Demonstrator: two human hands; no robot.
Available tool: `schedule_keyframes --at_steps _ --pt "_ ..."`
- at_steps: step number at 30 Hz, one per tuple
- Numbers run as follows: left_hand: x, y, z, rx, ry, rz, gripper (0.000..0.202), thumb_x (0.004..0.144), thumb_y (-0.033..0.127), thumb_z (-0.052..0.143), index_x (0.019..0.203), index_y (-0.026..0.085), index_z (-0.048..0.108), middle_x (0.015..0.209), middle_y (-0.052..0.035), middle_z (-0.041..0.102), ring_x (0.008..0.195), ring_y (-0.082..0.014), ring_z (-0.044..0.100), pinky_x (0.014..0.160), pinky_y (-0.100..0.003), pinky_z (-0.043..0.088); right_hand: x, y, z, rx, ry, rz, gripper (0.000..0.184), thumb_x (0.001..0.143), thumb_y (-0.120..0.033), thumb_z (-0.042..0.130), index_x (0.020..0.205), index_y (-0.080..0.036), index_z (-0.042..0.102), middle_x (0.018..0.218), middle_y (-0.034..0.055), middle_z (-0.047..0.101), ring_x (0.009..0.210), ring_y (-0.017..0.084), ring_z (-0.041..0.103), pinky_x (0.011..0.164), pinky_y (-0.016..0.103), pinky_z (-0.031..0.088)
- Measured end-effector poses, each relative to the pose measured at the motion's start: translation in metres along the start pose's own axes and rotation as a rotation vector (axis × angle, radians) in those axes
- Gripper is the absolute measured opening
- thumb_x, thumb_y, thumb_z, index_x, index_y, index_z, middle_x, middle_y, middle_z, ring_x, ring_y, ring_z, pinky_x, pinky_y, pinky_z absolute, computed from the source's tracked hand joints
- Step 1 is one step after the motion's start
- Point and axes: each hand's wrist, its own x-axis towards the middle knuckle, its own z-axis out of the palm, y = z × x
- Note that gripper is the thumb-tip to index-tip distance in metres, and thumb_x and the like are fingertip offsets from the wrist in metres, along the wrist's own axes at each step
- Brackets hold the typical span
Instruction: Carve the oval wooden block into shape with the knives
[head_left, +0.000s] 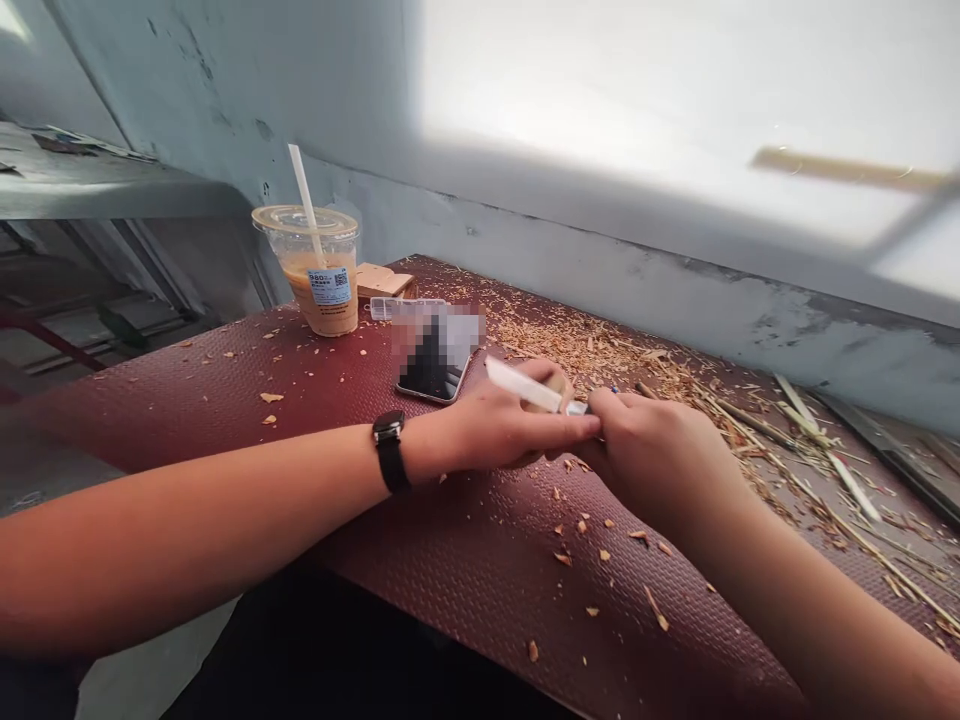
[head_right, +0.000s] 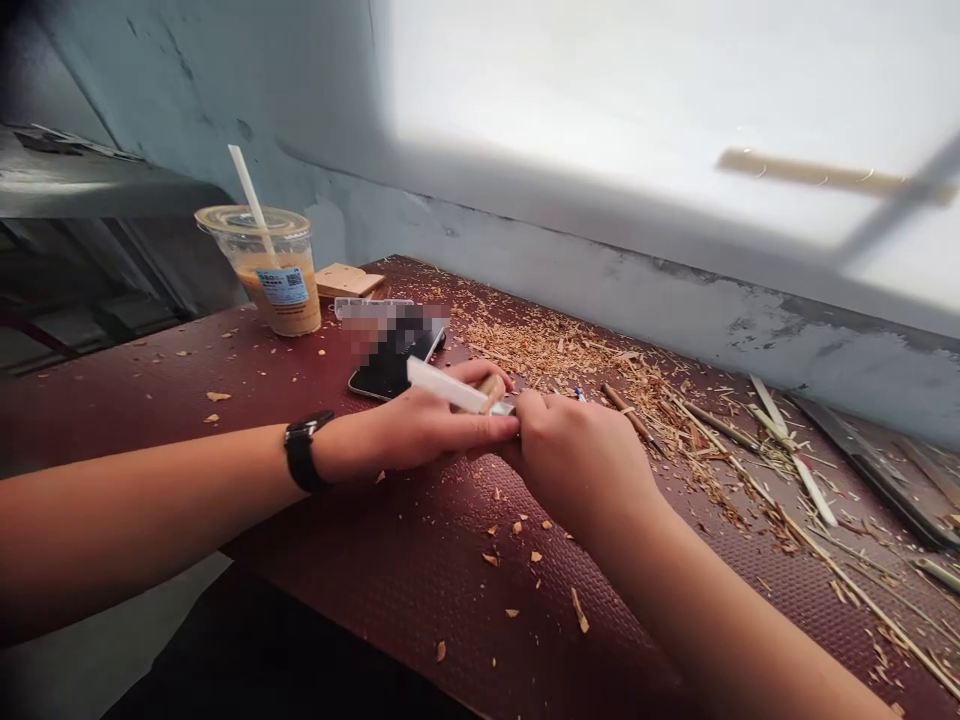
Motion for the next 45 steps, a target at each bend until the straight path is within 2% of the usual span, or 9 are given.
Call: schedule_keyframes --at_steps 2,4,12,16,18,23,25,38,45 --pt "-0.003 0.003 0.000 0.010 -0.093 -0.025 0.038 0.090 0.051 0.070 0.087 0.022 0.047 0.066 0.0056 0.050 0.053 -0.0082 0.043 0.048 -0.025 0.031 0.001 0.005 0.002 -0.005 0.047 -0.073 0.028 0.096 -0.040 0.056 0.078 -0.018 0.060 0.070 0.0059 0.067 0.059 0.022 0.064 0.056 0.029 0.018" --pt "-0.004 0.005 0.000 0.025 -0.073 -0.014 0.036 0.091 0.048 0.070 0.088 0.022 0.046 0.068 0.0061 0.051 0.054 -0.0078 0.044 0.050 -0.025 0.032 0.002 0.007 0.004 0.002 0.068 -0.071 0.026 0.094 -0.037 0.056 0.076 -0.019 0.058 0.069 0.0050 0.067 0.059 0.022 0.064 0.056 0.030 0.019" --pt "0.001 -0.005 0.003 0.092 0.230 0.169 0.046 0.085 0.044 0.079 0.084 0.023 0.038 0.071 0.0082 0.047 0.056 -0.0070 0.045 0.055 -0.026 0.037 0.001 -0.014 0.005 -0.020 0.019 0.215 0.036 0.102 -0.042 0.044 0.079 -0.019 0.060 0.067 0.0080 0.067 0.055 0.022 0.061 0.054 0.029 0.016" --pt "0.002 -0.009 0.001 0.183 0.328 0.183 0.050 0.076 0.045 0.086 0.084 0.022 0.042 0.072 0.0057 0.050 0.060 -0.0087 0.045 0.058 -0.026 0.038 0.000 -0.016 0.004 0.032 -0.045 0.225 0.043 0.104 -0.048 0.040 0.079 -0.018 0.060 0.067 0.0090 0.066 0.056 0.022 0.060 0.054 0.030 0.017" --pt "0.002 -0.009 -0.001 0.164 0.293 0.171 0.049 0.077 0.047 0.085 0.085 0.023 0.043 0.072 0.0060 0.050 0.059 -0.0088 0.044 0.057 -0.026 0.037 0.000 -0.012 0.004 0.063 -0.056 0.191 0.046 0.105 -0.051 0.039 0.079 -0.019 0.059 0.068 0.0086 0.067 0.057 0.021 0.060 0.054 0.030 0.018" --pt "-0.004 0.002 -0.004 0.109 -0.100 -0.011 0.038 0.089 0.053 0.071 0.089 0.022 0.047 0.068 0.0061 0.050 0.054 -0.0091 0.044 0.050 -0.025 0.033 0.002 0.006 0.005 0.051 0.014 -0.071 0.033 0.097 -0.044 0.052 0.078 -0.019 0.059 0.069 0.0050 0.067 0.057 0.017 0.058 0.056 0.030 0.019" --pt "-0.007 0.007 -0.003 0.084 -0.153 -0.082 0.036 0.091 0.053 0.068 0.092 0.023 0.048 0.066 0.0068 0.049 0.050 -0.0091 0.042 0.045 -0.025 0.030 0.003 0.010 0.006 0.042 0.062 -0.128 0.028 0.094 -0.039 0.055 0.075 -0.019 0.059 0.067 0.0032 0.065 0.057 0.017 0.058 0.057 0.030 0.019" --pt "-0.007 0.012 0.004 0.017 0.016 -0.116 0.039 0.082 0.046 0.079 0.096 0.020 0.053 0.063 0.0059 0.057 0.046 -0.0087 0.049 0.040 -0.022 0.034 0.004 0.006 0.008 0.009 0.220 -0.158 0.027 0.091 -0.033 0.055 0.068 -0.020 0.056 0.060 0.0013 0.061 0.050 0.016 0.054 0.054 0.029 0.018" --pt "-0.007 0.008 0.007 -0.042 0.143 -0.015 0.042 0.082 0.043 0.081 0.092 0.023 0.045 0.056 0.0087 0.057 0.038 -0.0079 0.047 0.037 -0.021 0.034 0.001 -0.009 0.004 -0.028 0.147 0.091 0.027 0.093 -0.035 0.055 0.071 -0.019 0.058 0.061 0.0045 0.062 0.050 0.017 0.055 0.053 0.028 0.018"
